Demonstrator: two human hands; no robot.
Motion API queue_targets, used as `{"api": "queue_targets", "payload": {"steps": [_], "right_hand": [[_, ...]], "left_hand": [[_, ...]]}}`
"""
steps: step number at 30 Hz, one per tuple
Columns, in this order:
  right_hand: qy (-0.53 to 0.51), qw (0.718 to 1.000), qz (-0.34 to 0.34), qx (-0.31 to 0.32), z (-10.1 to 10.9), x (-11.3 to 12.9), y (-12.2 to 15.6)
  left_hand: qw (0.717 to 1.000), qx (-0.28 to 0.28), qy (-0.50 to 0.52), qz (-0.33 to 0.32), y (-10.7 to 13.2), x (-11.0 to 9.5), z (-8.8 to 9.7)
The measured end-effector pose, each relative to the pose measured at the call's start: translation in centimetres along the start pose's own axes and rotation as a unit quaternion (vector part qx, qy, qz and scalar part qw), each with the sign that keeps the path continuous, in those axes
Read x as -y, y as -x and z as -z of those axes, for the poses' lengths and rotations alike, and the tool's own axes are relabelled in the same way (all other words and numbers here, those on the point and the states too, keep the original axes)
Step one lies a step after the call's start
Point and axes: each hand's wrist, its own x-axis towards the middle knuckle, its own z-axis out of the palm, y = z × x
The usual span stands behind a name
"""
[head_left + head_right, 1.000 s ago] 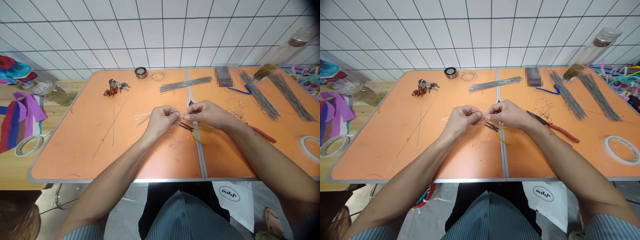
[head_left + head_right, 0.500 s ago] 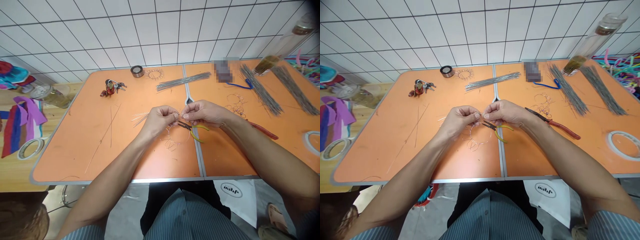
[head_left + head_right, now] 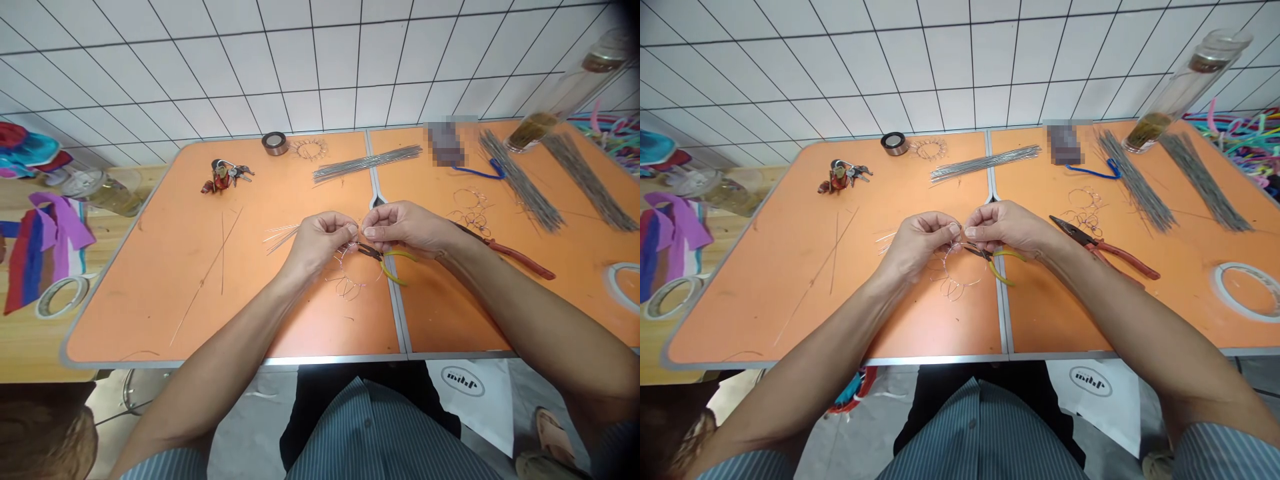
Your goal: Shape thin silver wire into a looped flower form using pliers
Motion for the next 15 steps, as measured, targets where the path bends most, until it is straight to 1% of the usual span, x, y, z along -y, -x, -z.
{"api": "queue_targets", "payload": {"steps": [4,9,15], "right_hand": [[-0.003,1.000,0.017,-0.015,-0.3,0.0,0.1],[0.047,0.998,0.029,-0.025,-0.8,0.4,0.3],[0.035,0.995,0.050,-0.084,-1.5,0.0,0.2]], "left_hand": [[1.000,-0.008,-0.010,-0.012,0.2,0.0,0.0],[0.997,-0.021,-0.059,-0.037,0.4,-0.1,-0.1],[0.997,-0.040,-0.051,-0.047,0.3,0.2,-0.4]]}}
